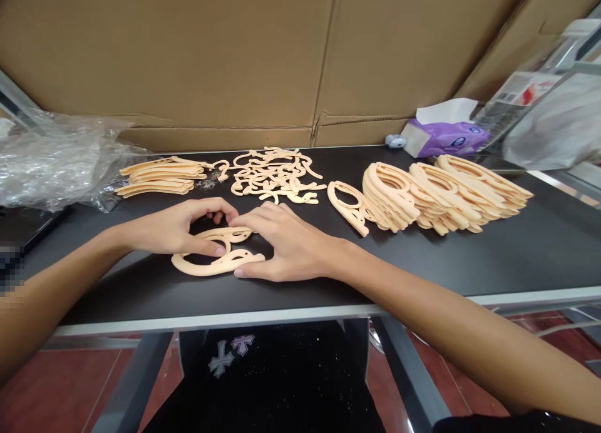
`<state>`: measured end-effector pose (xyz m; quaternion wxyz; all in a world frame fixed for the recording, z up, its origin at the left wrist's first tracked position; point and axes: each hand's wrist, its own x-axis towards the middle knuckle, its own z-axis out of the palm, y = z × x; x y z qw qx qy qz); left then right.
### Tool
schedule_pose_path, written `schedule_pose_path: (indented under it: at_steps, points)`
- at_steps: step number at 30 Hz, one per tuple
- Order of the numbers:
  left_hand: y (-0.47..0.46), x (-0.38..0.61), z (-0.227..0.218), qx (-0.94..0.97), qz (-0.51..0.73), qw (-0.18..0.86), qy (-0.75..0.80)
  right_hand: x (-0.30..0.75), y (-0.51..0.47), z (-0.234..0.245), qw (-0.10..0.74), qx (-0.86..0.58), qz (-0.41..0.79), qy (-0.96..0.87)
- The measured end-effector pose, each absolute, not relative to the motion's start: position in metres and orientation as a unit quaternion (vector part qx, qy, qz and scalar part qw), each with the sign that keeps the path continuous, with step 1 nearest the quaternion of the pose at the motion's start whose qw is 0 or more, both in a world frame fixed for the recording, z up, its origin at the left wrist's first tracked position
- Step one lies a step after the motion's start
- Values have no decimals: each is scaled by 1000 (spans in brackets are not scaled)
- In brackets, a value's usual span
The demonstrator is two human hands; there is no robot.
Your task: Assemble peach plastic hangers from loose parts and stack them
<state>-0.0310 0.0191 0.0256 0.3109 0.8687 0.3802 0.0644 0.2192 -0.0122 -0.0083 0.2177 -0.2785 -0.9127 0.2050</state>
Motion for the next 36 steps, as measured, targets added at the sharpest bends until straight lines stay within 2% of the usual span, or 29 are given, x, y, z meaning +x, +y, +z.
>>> schedule_pose_path:
  at_steps: [9, 26, 36]
  points:
    - [19, -31, 27, 866, 65, 317, 382, 219, -13, -4, 211, -274, 177, -921]
    - [18, -33, 28, 871, 44, 298, 388, 220, -14, -4, 252, -325, 116, -904]
    - [17, -32, 27, 865, 46, 297, 402, 219, -17, -1, 211, -343, 120, -907]
